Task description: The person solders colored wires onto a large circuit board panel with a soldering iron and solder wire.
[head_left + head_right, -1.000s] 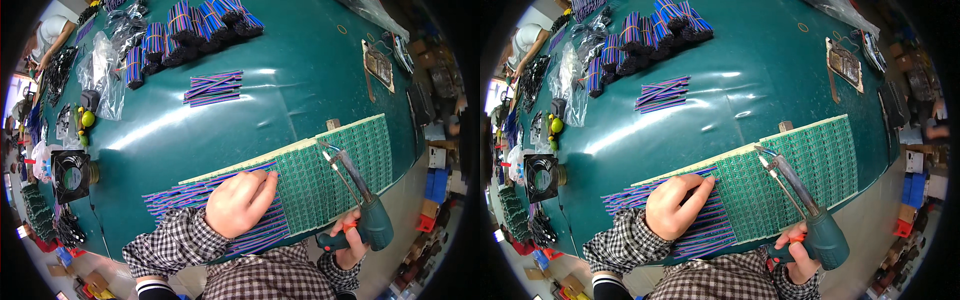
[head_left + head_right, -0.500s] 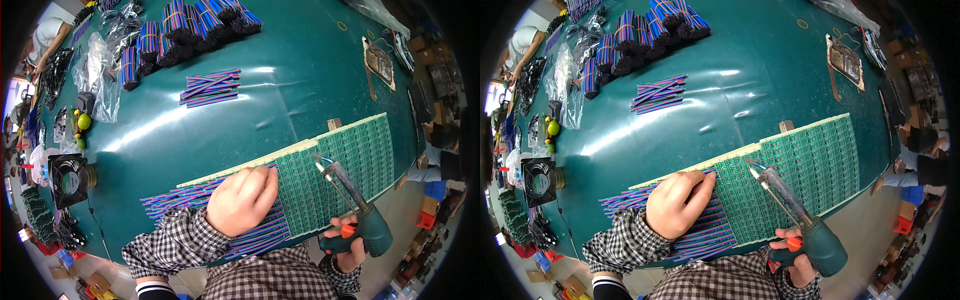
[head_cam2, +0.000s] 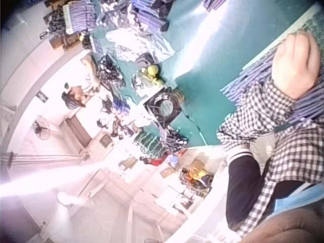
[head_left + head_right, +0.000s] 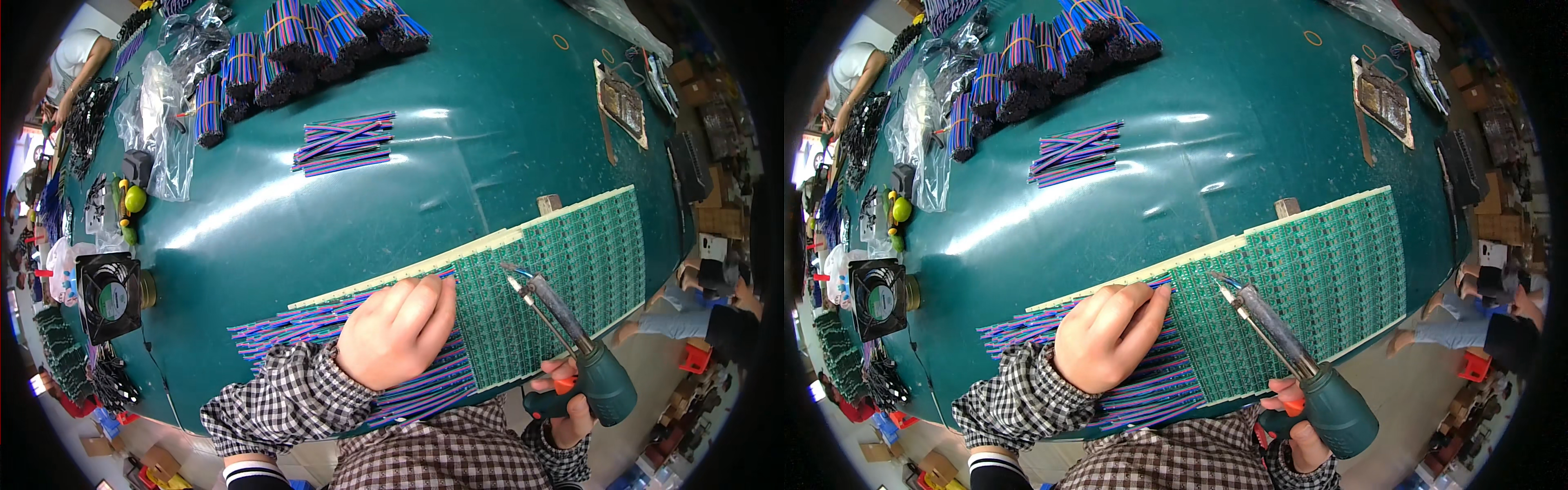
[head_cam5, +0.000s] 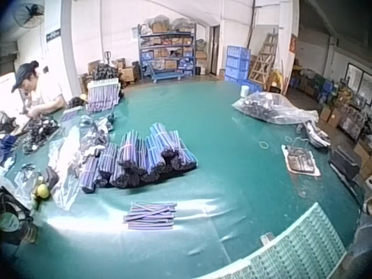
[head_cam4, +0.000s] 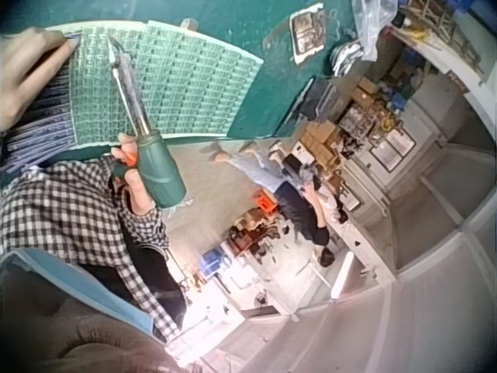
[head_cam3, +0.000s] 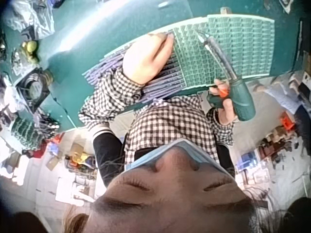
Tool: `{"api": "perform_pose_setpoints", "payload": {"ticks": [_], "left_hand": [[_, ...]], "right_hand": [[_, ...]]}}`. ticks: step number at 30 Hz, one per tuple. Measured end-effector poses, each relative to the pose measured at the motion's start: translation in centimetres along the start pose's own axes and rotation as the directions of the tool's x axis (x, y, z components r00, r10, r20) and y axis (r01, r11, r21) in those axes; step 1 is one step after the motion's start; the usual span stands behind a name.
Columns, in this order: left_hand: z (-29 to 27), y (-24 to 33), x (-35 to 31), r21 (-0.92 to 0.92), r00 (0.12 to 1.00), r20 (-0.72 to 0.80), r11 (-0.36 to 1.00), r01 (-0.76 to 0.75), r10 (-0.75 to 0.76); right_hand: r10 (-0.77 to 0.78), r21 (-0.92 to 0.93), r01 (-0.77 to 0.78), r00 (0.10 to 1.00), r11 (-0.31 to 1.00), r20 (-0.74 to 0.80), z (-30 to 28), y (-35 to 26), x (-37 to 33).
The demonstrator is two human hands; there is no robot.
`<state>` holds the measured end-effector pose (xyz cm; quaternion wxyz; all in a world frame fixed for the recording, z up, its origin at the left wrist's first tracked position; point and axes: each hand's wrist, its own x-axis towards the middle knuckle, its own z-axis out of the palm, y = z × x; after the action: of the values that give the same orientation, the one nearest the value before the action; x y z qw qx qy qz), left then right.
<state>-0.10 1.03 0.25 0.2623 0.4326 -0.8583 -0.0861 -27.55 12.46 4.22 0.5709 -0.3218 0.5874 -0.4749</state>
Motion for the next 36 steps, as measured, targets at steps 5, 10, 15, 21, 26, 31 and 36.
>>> {"api": "perform_pose_setpoints", "payload": {"ticks": [5, 10, 15, 21, 26, 31, 36], "left_hand": [[0.1, -0.1, 0.1, -0.007, 1.0, -0.001, 1.0, -0.001, 0.001], [0.0, -0.1, 0.1, -0.005, 1.0, -0.004, 1.0, 0.001, -0.001], [-0.3, -1.1, 0.1, -0.198, 0.994, -0.064, 0.977, 0.077, -0.091], [0.0, -0.5, 0.0, -0.12, 0.999, -0.032, 0.993, 0.009, -0.013], [0.1, -0.5, 0.0, -0.094, 0.999, -0.027, 0.995, 0.015, -0.017], [0.2, -0.4, 0.0, -0.061, 0.998, -0.056, 0.998, -0.007, 0.004], [0.6, -0.4, -0.1, -0.034, 0.997, -0.075, 0.999, -0.012, 0.01]], "right_hand": [[-0.012, -0.01, 0.012, 1.0, 1.0, 0.005, 0.1, 0.0, 0.0], [-0.012, 0.006, 0.012, 0.999, 1.0, 0.033, -0.2, 0.3, -0.1], [-0.027, 0.021, 0.026, 0.999, 0.999, 0.04, -0.4, 0.4, -0.3], [-0.045, 0.031, 0.042, 0.996, 0.999, 0.078, -0.8, 0.6, -0.3], [-0.054, 0.035, 0.052, 0.997, 0.998, 0.048, -0.5, 0.6, -0.3], [-0.083, 0.034, 0.081, 0.995, 0.996, 0.058, -0.5, 0.8, -0.1], [-0.008, 0.041, 0.007, 1.0, 0.999, 0.028, -0.6, 0.7, -0.5]]}}
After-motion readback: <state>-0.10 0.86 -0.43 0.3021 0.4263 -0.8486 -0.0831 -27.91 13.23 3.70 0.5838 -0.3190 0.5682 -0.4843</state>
